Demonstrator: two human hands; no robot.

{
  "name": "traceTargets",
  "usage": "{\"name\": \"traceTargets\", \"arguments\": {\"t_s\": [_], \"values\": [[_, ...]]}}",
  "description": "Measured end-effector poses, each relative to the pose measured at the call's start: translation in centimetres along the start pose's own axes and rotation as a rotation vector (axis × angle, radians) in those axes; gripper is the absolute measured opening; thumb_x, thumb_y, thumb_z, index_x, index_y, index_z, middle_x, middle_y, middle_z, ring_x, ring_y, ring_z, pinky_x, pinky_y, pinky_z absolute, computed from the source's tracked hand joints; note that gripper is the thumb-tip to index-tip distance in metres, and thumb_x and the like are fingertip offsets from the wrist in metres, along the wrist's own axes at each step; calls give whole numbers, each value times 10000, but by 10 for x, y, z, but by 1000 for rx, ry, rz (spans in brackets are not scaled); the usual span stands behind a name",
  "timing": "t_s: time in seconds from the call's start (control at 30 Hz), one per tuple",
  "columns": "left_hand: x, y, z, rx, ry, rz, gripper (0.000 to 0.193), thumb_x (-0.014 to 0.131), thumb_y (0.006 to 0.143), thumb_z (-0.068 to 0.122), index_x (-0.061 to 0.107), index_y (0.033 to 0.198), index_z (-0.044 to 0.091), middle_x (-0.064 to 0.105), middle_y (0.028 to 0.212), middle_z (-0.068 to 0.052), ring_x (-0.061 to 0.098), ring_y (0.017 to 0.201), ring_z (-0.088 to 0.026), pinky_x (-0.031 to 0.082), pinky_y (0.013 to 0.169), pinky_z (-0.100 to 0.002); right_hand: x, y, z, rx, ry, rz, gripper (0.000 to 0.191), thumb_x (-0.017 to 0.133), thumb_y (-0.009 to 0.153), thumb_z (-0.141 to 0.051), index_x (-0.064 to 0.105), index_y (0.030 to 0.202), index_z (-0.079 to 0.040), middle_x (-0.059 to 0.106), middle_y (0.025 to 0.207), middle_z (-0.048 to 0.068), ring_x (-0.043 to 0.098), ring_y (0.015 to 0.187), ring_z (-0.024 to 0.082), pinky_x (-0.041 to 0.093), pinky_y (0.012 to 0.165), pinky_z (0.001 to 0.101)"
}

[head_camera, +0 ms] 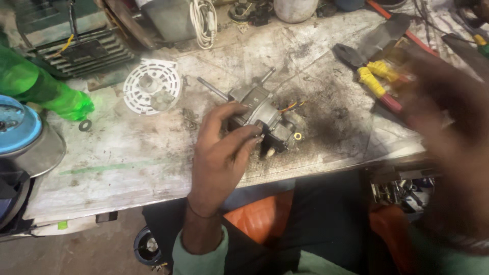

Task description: The person disassembles a small electric motor on a cluttered workbench. They separate the end bell and stator windings from the housing, pull the rotor shaft out, use a long rod to press components apart, and use pliers to work on the reassembled motor housing at the end.

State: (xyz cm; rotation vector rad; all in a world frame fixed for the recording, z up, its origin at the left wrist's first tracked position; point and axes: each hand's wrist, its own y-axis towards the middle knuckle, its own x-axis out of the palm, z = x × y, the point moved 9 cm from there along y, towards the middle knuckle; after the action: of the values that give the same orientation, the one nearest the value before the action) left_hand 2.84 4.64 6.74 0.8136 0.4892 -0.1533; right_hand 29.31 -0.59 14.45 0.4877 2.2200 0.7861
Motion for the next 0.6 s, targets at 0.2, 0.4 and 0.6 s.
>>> {"name": "traceTargets", "arguments": {"t_s": [0.2, 0.4, 0.6], "values": [[3, -3, -7, -44, -32, 0, 262, 810, 846, -7, 765, 1091, 75, 611, 1333, -109, 641, 1189, -248, 594, 972, -331, 74, -72, -57, -330, -115, -147, 339, 849, 781, -52, 739, 1098, 0, 684, 796, 70, 637, 621, 159, 488, 523, 317], [1, -3, -6, 7, -6, 46, 253, 839, 800, -7, 755, 1026, 70, 623, 1301, -97, 641, 1214, -261, 588, 942, -334, 78, -80, -51, -325, -180, -94, 343, 861, 793, -54, 740, 1112, -16, 661, 806, 65, 639, 644, 193, 515, 579, 349], [3, -3, -7, -12, -14, 45, 244, 848, 799, -4, 756, 1012, 69, 630, 1301, -91, 645, 1167, -236, 588, 917, -331, 77, -77, -54, -298, -192, -104, 350, 850, 788, -65, 741, 1118, -23, 649, 785, 68, 637, 638, 207, 515, 583, 358]]}}
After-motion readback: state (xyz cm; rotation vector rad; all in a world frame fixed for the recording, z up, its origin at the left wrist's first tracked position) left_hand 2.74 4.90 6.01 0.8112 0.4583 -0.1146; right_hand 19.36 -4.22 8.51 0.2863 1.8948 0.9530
